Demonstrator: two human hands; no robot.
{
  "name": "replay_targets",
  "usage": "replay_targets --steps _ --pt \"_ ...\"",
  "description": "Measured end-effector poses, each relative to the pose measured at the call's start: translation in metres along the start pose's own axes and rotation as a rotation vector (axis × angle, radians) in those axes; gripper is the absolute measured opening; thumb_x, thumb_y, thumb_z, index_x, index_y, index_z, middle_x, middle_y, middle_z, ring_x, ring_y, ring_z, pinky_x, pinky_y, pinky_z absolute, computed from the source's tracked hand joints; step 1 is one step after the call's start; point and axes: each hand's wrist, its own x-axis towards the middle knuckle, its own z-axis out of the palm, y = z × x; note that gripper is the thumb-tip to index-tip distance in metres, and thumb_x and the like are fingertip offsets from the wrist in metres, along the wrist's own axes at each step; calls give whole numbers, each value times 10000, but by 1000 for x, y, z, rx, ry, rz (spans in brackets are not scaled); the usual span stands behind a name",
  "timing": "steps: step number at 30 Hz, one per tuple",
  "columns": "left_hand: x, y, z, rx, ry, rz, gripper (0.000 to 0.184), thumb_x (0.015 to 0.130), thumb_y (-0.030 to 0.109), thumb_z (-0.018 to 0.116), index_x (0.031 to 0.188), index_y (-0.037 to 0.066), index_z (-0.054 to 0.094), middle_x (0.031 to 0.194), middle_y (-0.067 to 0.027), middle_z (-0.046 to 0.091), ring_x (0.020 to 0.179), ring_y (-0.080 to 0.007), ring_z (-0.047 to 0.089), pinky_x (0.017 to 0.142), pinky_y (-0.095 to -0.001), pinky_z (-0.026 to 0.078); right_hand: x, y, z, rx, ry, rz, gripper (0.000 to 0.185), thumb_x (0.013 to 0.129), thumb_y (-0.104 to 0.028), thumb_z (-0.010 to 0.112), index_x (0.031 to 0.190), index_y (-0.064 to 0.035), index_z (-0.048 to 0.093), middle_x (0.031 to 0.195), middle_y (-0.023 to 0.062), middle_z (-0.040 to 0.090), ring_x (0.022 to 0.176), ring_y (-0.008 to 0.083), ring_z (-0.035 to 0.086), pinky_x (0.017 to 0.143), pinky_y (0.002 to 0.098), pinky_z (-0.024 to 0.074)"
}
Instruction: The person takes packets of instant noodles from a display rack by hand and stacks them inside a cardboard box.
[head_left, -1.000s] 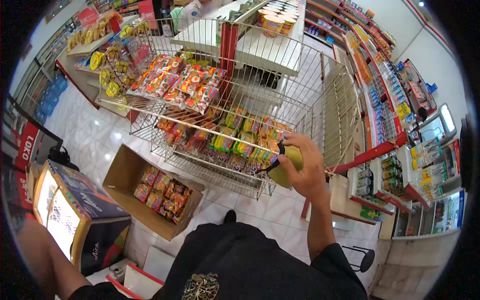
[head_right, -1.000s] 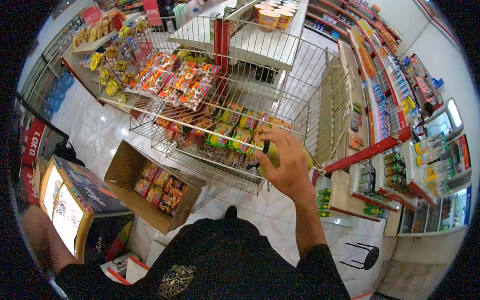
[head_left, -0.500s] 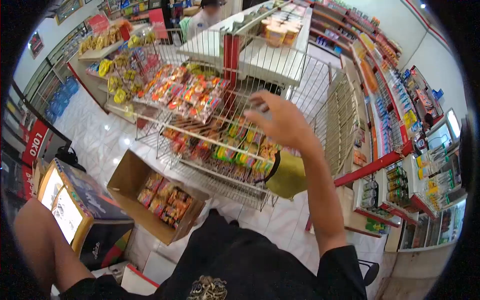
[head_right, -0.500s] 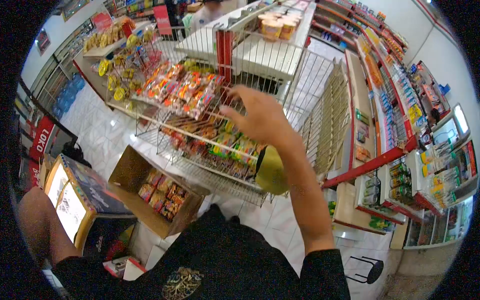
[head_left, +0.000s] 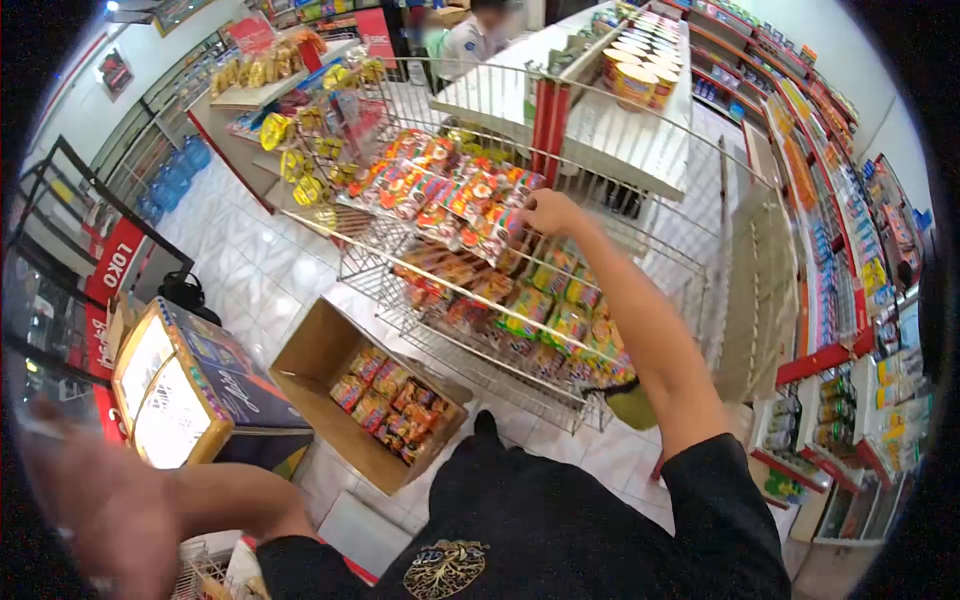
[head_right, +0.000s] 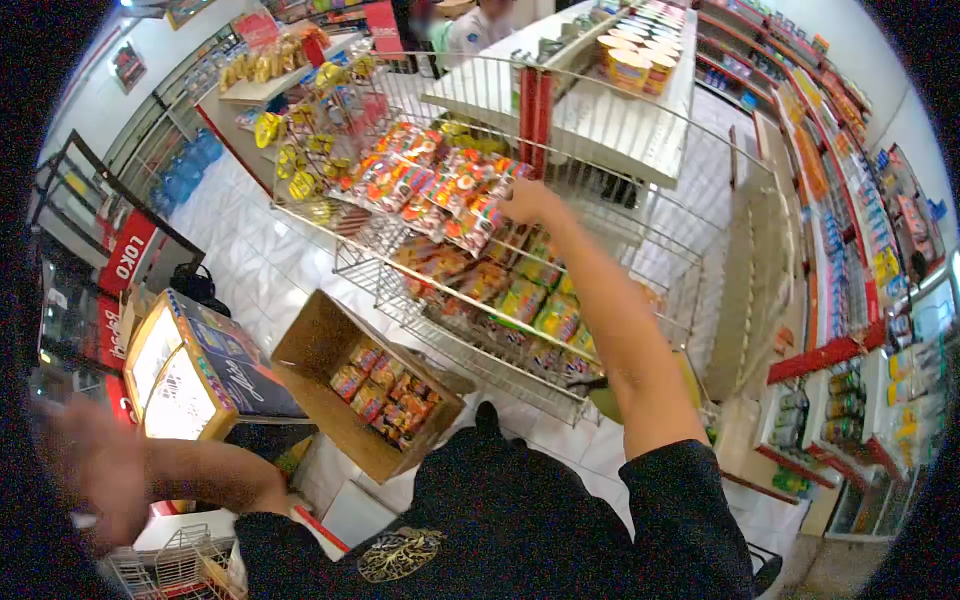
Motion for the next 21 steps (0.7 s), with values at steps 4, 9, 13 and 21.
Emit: replay_targets --steps 4,9,13,21 --pt "-48 -51 -6 65 -131 -374 528 977 495 301 998 30 549 1045 -192 538 980 -331 495 889 -483 381 47 -30 13 101 175 187 726 806 -606 588 1234 -21 543 1230 202 567 1104 339 571 892 457 474" --pt "-104 -85 -20 312 -179 -654 545 1006 419 270 979 -35 570 984 -205 574 893 -318 577 845 -433 468 96 -44 43 193 227 396 802 734 -594 684 1277 -42 480 1222 201 564 1103 350 570 950 438 458" --pt "-104 -125 -17 302 -226 -724 497 1008 361 325 976 -62 585 989 -204 583 901 -289 595 850 -396 475 85 -63 54 48 433 476 802 705 -480 772 1292 -43 442 1168 215 565 1072 361 577 935 471 468" --pt "-94 -259 42 244 -493 -1066 323 944 286 540 998 -24 615 933 -95 640 895 -180 615 815 -301 476 80 -19 34 701 524 283 733 676 -256 843 1235 -26 429 1087 127 570 910 267 610 737 397 545"
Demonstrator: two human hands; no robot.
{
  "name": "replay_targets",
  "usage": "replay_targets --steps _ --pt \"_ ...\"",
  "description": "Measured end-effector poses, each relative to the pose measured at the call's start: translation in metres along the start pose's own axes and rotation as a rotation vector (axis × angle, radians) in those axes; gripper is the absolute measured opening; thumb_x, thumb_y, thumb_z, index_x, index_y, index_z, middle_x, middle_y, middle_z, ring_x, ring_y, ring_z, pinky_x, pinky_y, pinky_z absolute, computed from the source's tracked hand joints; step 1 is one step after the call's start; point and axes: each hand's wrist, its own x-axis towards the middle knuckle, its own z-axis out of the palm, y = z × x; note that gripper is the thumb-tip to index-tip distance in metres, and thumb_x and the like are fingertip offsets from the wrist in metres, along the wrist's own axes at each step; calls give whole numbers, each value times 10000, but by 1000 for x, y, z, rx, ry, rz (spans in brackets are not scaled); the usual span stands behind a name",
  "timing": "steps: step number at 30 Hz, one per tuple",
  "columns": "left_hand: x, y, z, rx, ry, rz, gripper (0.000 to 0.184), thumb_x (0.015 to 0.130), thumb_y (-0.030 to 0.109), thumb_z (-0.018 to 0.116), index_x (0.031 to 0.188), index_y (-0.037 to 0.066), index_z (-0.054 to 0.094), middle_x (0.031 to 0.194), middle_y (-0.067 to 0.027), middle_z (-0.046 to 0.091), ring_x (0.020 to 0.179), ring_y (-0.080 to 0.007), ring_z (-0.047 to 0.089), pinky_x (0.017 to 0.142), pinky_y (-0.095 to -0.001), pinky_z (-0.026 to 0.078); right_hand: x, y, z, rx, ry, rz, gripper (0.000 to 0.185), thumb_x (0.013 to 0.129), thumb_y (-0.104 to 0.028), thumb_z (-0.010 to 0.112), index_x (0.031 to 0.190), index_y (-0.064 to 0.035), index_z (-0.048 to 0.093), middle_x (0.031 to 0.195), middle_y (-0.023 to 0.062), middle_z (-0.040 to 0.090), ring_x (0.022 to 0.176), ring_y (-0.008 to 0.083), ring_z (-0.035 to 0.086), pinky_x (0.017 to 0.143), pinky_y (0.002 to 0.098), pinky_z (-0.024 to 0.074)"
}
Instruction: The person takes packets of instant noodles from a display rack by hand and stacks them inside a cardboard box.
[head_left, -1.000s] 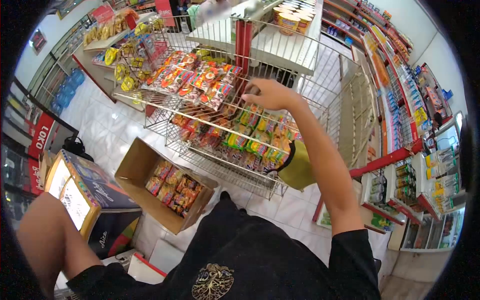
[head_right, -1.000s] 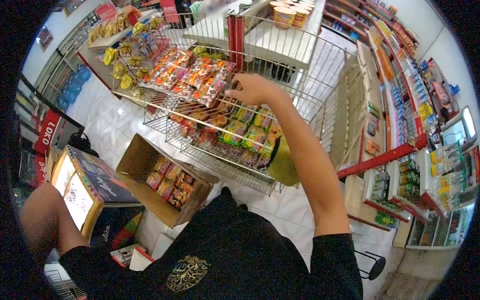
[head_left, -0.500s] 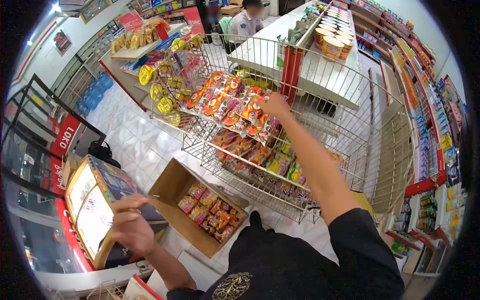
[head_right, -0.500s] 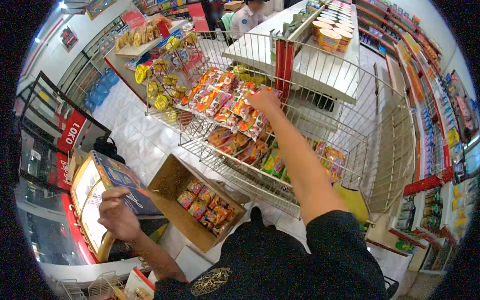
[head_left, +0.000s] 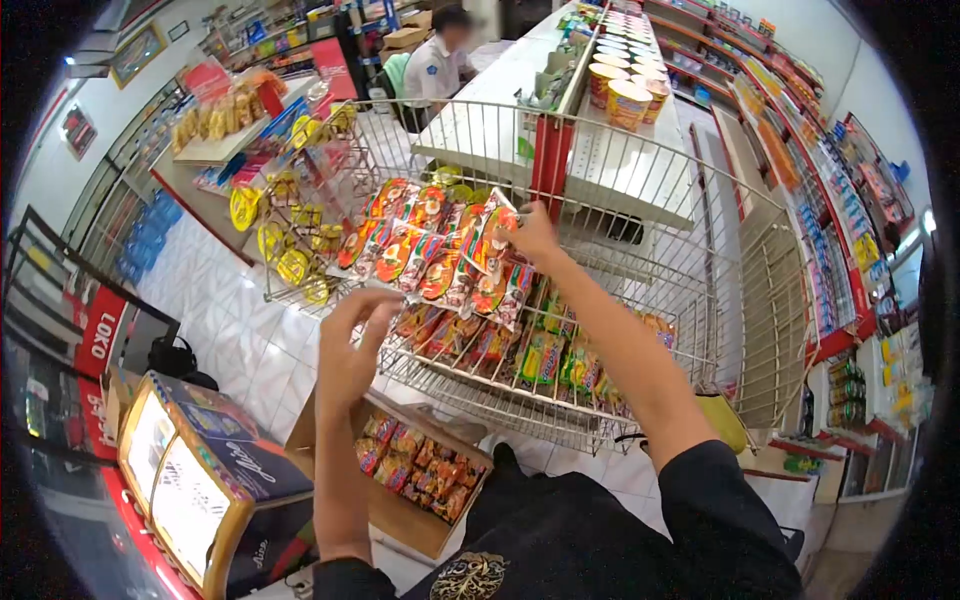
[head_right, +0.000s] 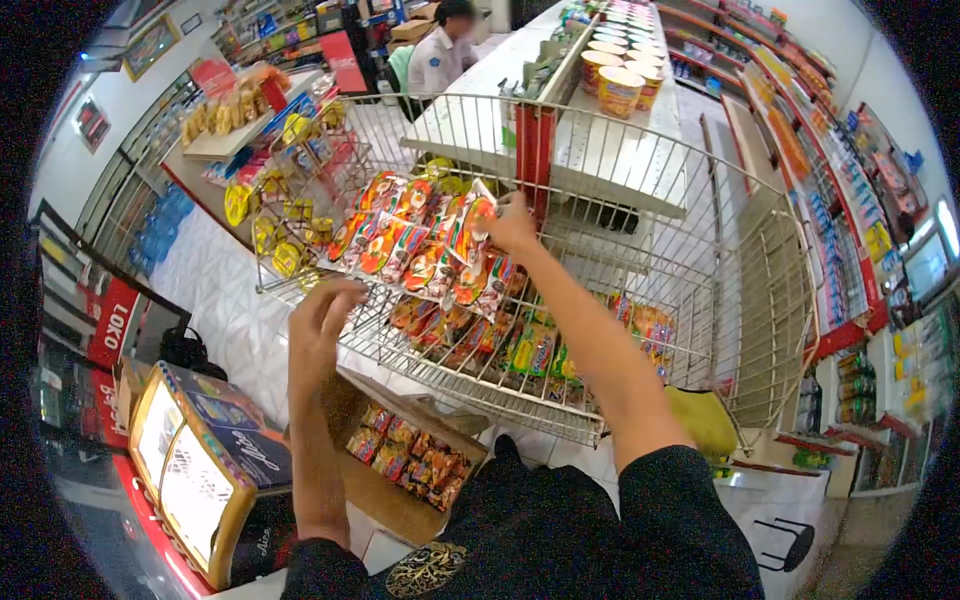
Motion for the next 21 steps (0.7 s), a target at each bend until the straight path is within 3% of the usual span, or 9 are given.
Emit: replay_targets --steps 3,5,7,8,10,12,15,18,21 --pt "63 -23 30 122 -247 -64 328 931 286 556 1053 -13 615 957 -100 662 880 -181 634 775 -307 500 -13 -4 -43 202 -4 21 647 697 -244 829 1185 -17 470 1025 93 583 841 220 609 669 338 530" --pt "98 -41 57 281 -421 64 352 920 309 566 1094 7 614 983 -124 670 880 -219 650 775 -340 510 -11 5 -75 296 1 16 605 707 -238 822 1160 -13 490 994 76 589 806 196 608 636 308 522" --pt "133 -65 89 401 -567 48 387 898 357 588 1101 29 622 1016 -135 670 920 -273 654 802 -378 511 -12 23 -104 357 -161 306 408 725 -189 804 1014 9 596 873 76 640 757 154 607 681 297 487" --pt "147 -85 105 394 -566 50 387 898 357 588 1101 29 622 1016 -135 670 920 -273 654 802 -378 511 -20 19 -113 350 -158 306 408 725 -189 804 1014 9 596 873 76 640 757 154 607 681 297 487" --pt "164 -115 132 728 -667 169 540 818 481 656 1115 32 612 1034 -151 665 958 -316 646 824 -391 511 -42 10 -136 373 -137 263 296 765 -174 764 972 -16 623 816 39 634 736 147 606 620 293 486" --pt "162 -114 147 845 -760 170 588 785 516 673 1118 35 608 1042 -154 662 970 -326 640 832 -403 509 -64 6 -157 381 -125 248 241 785 -167 744 951 -28 636 787 21 631 725 144 606 590 290 486" --pt "163 -106 166 1105 -935 192 687 718 585 706 1123 40 600 1059 -160 656 994 -345 627 848 -427 505 -82 7 -188 13 -278 27 252 771 -163 752 936 -12 637 822 38 653 716 123 594 619 295 476" --pt "151 -104 185 1284 -1089 99 799 647 604 749 1169 28 561 1123 -166 626 1034 -364 600 860 -471 495 -92 19 -205 -192 -348 -11 279 759 -170 760 940 -2 630 837 54 659 717 111 583 638 296 469" --pt "148 -109 183 1268 -962 275 806 647 566 771 1185 13 540 1161 -170 603 1062 -369 581 869 -484 488 -96 41 -211 -350 -340 -74 302 750 -175 766 945 6 623 833 65 656 723 106 575 652 296 465"
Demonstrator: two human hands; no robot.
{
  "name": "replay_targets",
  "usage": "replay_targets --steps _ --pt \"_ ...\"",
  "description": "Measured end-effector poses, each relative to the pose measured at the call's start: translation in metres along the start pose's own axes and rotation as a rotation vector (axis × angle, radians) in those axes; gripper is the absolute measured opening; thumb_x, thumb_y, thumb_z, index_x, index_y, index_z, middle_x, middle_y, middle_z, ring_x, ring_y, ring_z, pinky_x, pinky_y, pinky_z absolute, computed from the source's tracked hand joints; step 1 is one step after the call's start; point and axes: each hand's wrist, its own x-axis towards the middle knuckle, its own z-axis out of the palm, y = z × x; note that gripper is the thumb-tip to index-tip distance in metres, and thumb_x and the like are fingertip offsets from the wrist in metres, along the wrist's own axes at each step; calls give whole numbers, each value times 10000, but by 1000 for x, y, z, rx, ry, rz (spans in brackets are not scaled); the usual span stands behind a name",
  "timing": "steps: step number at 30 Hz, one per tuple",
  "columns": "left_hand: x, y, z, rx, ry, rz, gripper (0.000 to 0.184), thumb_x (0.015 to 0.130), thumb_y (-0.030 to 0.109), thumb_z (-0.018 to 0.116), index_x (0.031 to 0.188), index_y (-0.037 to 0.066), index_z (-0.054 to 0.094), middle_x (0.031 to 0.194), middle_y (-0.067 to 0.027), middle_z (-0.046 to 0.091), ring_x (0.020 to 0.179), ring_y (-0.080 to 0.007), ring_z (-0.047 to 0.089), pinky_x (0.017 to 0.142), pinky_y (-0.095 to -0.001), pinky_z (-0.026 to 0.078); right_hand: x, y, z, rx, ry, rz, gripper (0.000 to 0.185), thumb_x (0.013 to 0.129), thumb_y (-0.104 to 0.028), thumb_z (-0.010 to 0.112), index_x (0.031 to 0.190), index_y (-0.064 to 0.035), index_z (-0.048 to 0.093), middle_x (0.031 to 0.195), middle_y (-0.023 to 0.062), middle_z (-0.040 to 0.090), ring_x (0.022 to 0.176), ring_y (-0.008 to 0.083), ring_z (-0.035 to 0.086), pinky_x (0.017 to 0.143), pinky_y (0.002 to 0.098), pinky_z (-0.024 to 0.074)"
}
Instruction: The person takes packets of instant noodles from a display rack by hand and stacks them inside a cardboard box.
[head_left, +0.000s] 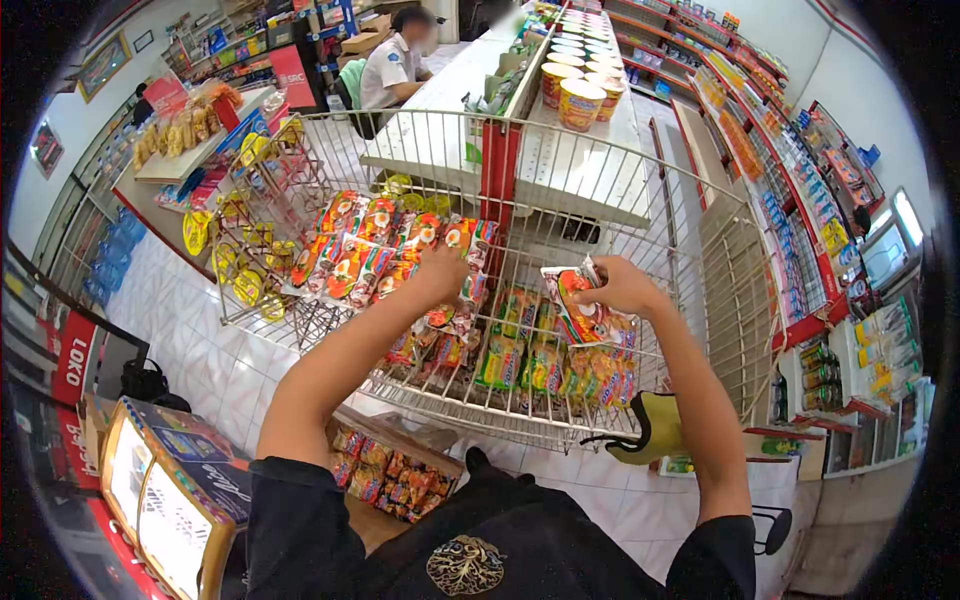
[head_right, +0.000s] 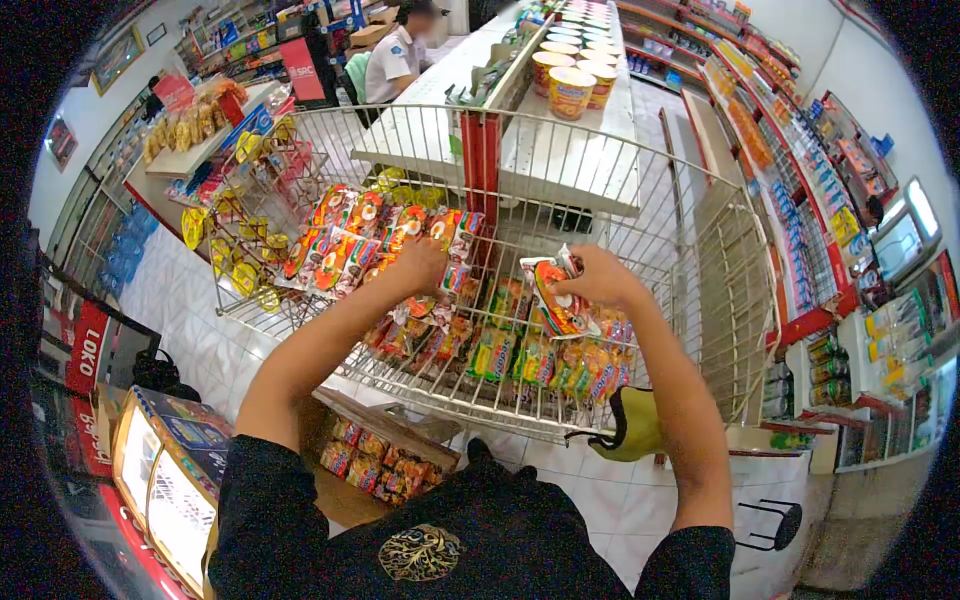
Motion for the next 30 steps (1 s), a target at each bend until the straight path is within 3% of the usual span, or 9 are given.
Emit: replay_targets --steps 2,6,9,11,14,18,20,26,30 --pt "0 -2 0 24 91 16 811 646 548 782 1193 5 530 1180 -172 591 1075 -371 571 873 -490 484 -2 5 4 -121 99 -64 321 742 -177 773 949 12 617 810 71 646 734 108 571 661 295 464" --pt "4 -11 -5 -98 -34 5 827 643 471 812 1227 -16 489 1133 -186 586 1079 -360 552 897 -454 474 -29 -50 -11 -156 39 -45 337 736 -195 780 937 13 606 785 73 621 739 109 559 661 294 464" --pt "2 -15 6 -268 226 92 826 600 520 815 1187 -4 562 1060 -186 621 990 -362 606 891 -452 476 -39 -57 -14 -147 42 -119 355 732 -212 783 931 14 595 792 57 610 747 113 552 672 308 465" --pt "2 -17 -5 -189 205 91 779 605 487 822 1156 -7 578 1040 -192 624 991 -369 602 882 -442 479 -49 -58 -17 -145 34 -167 364 729 -221 785 928 14 590 796 49 605 751 115 549 678 316 465" --pt "-28 -12 -15 -60 147 54 686 615 421 834 1096 -14 609 1001 -203 629 993 -384 595 864 -421 483 -60 -64 -18 164 -1 -264 400 731 -242 780 972 12 587 834 35 609 792 112 553 712 309 467" --pt "-107 21 -49 -394 489 -109 593 661 360 815 1069 -33 639 1144 -224 591 1044 -367 580 885 -424 468 -91 -94 -30 180 -19 -315 429 724 -173 783 1062 0 582 888 41 619 842 109 557 762 292 468" --pt "-142 45 -63 -756 847 -124 612 661 335 819 1121 -22 631 1100 -210 634 1003 -299 623 893 -380 471 -109 -108 -30 227 -27 -433 436 721 -197 787 1061 -8 591 923 58 625 856 131 572 783 306 469" --pt "-272 148 -84 -1069 920 -286 498 672 142 769 1133 9 632 1048 -138 678 963 -164 634 864 -289 479 -184 -141 6 456 -79 -649 430 721 -200 782 1074 -27 608 1005 73 638 897 152 597 831 322 464" --pt "-337 220 -43 -1272 794 -485 475 671 103 742 1122 2 633 1031 -127 682 940 -174 637 867 -284 475 -214 -139 73 614 -245 -695 442 762 -198 755 1131 -28 582 1018 59 633 924 155 596 846 312 457"
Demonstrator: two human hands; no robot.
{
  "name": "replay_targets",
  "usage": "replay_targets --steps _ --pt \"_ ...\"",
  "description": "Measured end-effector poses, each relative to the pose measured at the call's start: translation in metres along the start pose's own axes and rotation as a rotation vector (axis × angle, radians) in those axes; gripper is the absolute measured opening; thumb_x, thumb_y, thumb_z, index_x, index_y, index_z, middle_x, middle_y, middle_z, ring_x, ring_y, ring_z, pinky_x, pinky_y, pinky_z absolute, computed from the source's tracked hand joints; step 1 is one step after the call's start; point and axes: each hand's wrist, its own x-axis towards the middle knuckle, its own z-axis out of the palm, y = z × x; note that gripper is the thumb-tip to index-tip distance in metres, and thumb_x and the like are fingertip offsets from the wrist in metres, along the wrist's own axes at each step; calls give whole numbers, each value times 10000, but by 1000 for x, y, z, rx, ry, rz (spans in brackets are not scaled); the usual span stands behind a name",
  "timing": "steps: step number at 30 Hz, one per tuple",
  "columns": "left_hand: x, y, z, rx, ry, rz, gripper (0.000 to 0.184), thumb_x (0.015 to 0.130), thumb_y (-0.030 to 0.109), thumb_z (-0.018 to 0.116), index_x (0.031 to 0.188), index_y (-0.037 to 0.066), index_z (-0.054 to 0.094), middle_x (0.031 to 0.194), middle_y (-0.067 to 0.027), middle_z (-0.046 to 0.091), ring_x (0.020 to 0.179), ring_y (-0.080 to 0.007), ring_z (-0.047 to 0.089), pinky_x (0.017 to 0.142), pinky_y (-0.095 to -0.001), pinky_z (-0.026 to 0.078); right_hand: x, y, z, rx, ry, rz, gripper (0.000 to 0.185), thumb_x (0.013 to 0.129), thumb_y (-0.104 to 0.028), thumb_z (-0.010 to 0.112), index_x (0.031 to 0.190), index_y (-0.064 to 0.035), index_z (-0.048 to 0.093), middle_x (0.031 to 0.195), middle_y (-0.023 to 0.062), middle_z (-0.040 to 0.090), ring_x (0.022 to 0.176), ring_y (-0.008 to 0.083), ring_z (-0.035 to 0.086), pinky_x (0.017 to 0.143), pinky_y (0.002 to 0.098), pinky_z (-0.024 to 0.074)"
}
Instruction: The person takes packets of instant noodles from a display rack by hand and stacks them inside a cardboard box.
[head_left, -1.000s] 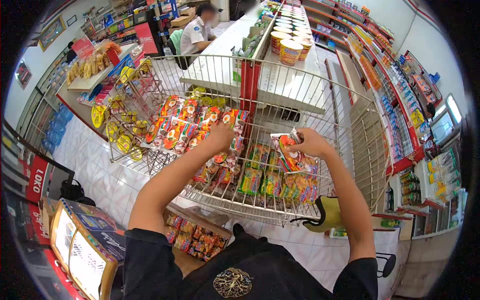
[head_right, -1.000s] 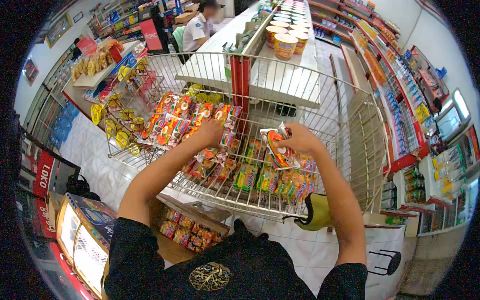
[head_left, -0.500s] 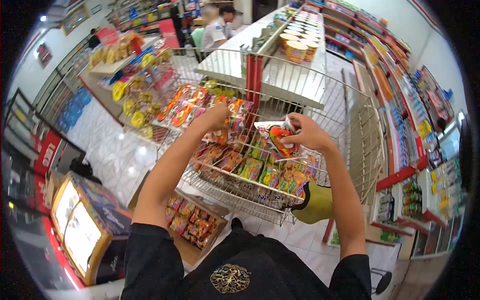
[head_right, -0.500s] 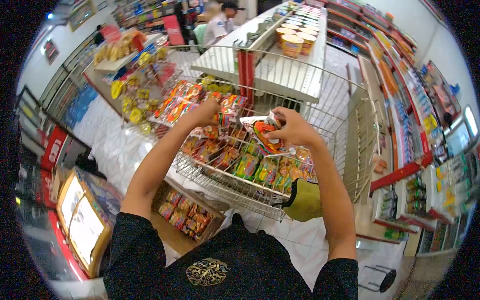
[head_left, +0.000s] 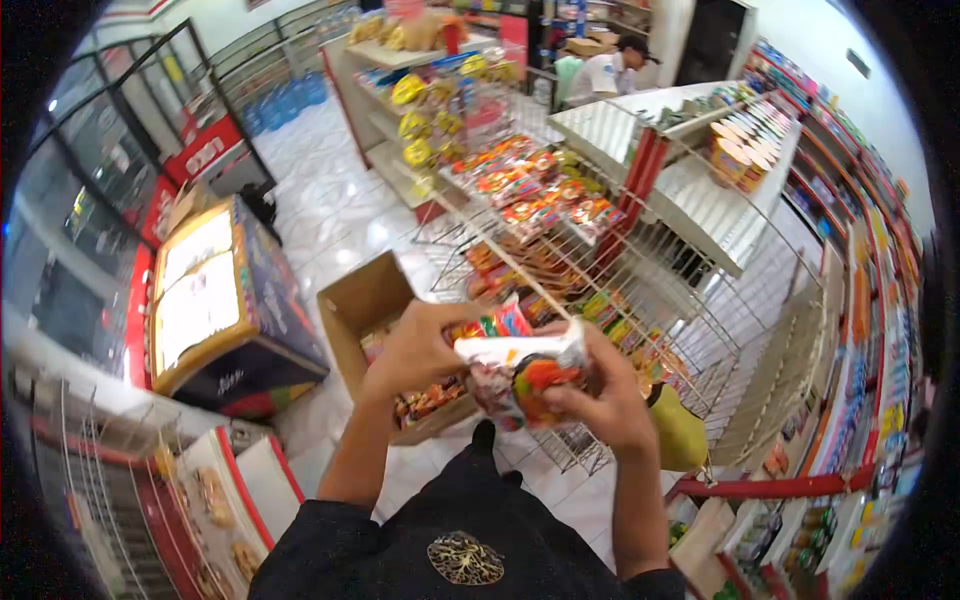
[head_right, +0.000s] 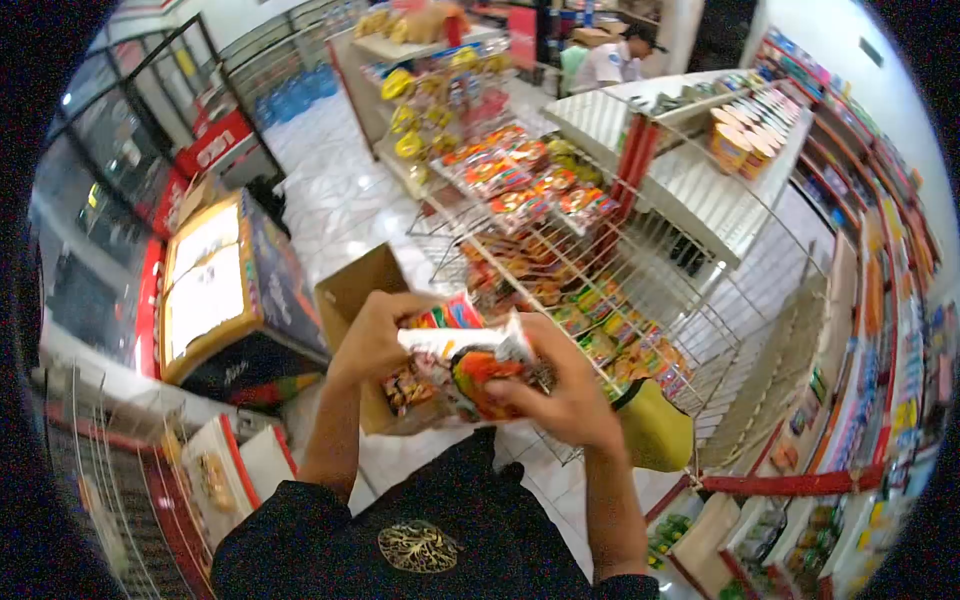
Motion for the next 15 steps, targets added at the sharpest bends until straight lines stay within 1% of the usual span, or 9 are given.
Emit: replay_targets --steps 2,4,5,7,8,10,11,13,15 --pt "-37 -24 12 -80 -14 -121 457 671 98 741 1106 2 639 1016 -124 683 936 -177 634 868 -285 473 -20 30 34 99 -80 -25 440 794 -200 735 1160 -26 564 1028 53 629 930 155 595 849 305 457" --pt "-67 -69 30 -100 -90 -185 418 721 71 719 1119 0 613 1023 -77 674 907 -135 620 816 -268 487 -52 64 63 506 -163 471 577 844 -195 682 1323 -1 425 1095 15 579 1009 110 554 873 278 473" --pt "-82 -90 40 -112 -130 -213 400 745 58 709 1125 0 600 1026 -53 670 893 -113 614 790 -260 494 -68 83 73 510 -194 498 577 844 -195 682 1323 -1 425 1095 15 579 1009 110 554 873 278 473" --pt "-107 -127 62 -105 -71 -248 426 765 75 704 1163 15 564 1045 -57 655 906 -123 611 789 -263 496 -95 121 89 462 -145 800 480 903 -238 611 1301 -23 450 1098 28 588 971 101 578 778 279 517" --pt "-118 -143 73 -84 -36 -256 454 785 91 699 1201 30 527 1065 -61 641 918 -132 608 788 -266 498 -107 136 96 458 -169 815 480 903 -238 611 1301 -23 450 1098 28 588 971 101 578 778 279 517" --pt "-131 -164 89 -71 15 -278 484 805 108 694 1239 45 491 1084 -65 626 931 -142 605 786 -269 500 -126 163 109 650 32 949 412 916 -240 599 1257 -45 478 1060 43 599 907 115 598 759 276 509" --pt "-134 -173 96 -340 78 -405 527 816 144 698 1273 60 449 1105 -73 609 951 -150 596 797 -277 499 -128 169 112 741 142 1011 378 922 -241 593 1236 -56 492 1041 50 605 874 122 607 749 275 505" --pt "-139 -181 105 -885 200 -641 620 837 215 706 1339 91 364 1146 -88 573 990 -167 578 819 -293 495 -121 174 115 817 174 1018 355 930 -249 582 1217 -56 502 1039 49 608 878 121 611 735 282 514" --pt "-141 -189 109 -947 187 -707 665 828 247 720 1352 93 340 1160 -97 561 1011 -177 570 844 -306 489 -107 179 119 988 269 995 316 945 -263 560 1180 -55 521 1035 48 615 884 120 617 706 297 532"
